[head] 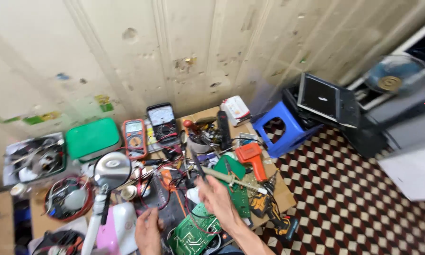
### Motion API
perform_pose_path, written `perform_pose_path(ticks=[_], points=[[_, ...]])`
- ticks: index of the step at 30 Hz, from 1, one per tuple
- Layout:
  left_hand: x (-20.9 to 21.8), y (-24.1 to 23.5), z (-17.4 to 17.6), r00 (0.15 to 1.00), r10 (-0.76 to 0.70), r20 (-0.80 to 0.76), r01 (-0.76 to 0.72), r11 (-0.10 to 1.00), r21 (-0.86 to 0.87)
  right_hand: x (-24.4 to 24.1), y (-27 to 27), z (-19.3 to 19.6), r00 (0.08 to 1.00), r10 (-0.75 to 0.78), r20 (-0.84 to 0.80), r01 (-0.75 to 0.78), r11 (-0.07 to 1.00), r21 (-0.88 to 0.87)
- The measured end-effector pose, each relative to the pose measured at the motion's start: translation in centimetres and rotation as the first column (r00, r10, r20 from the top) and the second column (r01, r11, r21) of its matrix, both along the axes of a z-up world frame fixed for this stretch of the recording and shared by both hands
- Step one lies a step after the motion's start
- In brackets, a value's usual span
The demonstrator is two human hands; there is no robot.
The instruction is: The person works on a green circuit board at a cluttered workbench. They use a soldering iron to work on the board, then use a multimeter to test components. Later, they use a heat gun to apply heat to the circuit board while holding it with their other hand.
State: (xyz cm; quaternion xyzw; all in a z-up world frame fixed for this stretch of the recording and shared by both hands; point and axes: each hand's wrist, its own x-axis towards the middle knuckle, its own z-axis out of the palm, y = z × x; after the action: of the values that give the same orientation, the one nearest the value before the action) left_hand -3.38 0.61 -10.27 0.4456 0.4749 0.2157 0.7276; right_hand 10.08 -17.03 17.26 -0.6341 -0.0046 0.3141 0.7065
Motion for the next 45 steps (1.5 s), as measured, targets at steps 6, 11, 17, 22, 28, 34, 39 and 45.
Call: perform_pose_path(ticks=[6,11,17,22,28,34,39,45], points=[[6.5,-3.6,23.1,0.958,0.179,0.224,-0.076,0.912,-0.404,-1.0,-3.2,-4.3,0.773,0.483,0.411,-0.522,0.853,-0.022],[6.8,-3.5,16.6,0.859,0.445,0.253,-0.194,0.741,-0.643,-0.6,-4.0,-3.5,0.757,0.65,-0.063,-0.653,0.75,-0.109],[5.9,-5.9,20.2,0.801,0.423,0.424,-0.134,0.817,-0.561,-0.5,-3.0,-4.6,0.675,0.736,0.039,-0.736,0.676,-0.029],[4.7,-5.4,22.4,0.872,0.325,0.366,-0.214,0.926,-0.311,0.0,-3.4,-5.1,0.741,0.648,0.175,-0.624,0.761,-0.176],[2.8,-5.7,23.7,0.874,0.132,0.468,-0.014,0.969,-0.247,2.7,-5.4,-3.8,0.914,0.403,-0.046,-0.405,0.903,-0.142],[2.9,-7.1,25.7,0.799,0.173,0.575,0.045,0.938,-0.344,1.8,-4.0,-0.4,0.95,0.314,0.001,-0.314,0.95,-0.012],[2.5,-7.4,26.3,0.791,0.228,0.568,0.061,0.895,-0.443,0.7,-2.8,-0.4,0.951,0.308,0.022,-0.305,0.947,-0.096],[1.8,-7.5,25.9,0.758,0.296,0.581,0.032,0.873,-0.487,0.8,-1.9,-0.3,0.94,0.334,0.07,-0.323,0.937,-0.129]])
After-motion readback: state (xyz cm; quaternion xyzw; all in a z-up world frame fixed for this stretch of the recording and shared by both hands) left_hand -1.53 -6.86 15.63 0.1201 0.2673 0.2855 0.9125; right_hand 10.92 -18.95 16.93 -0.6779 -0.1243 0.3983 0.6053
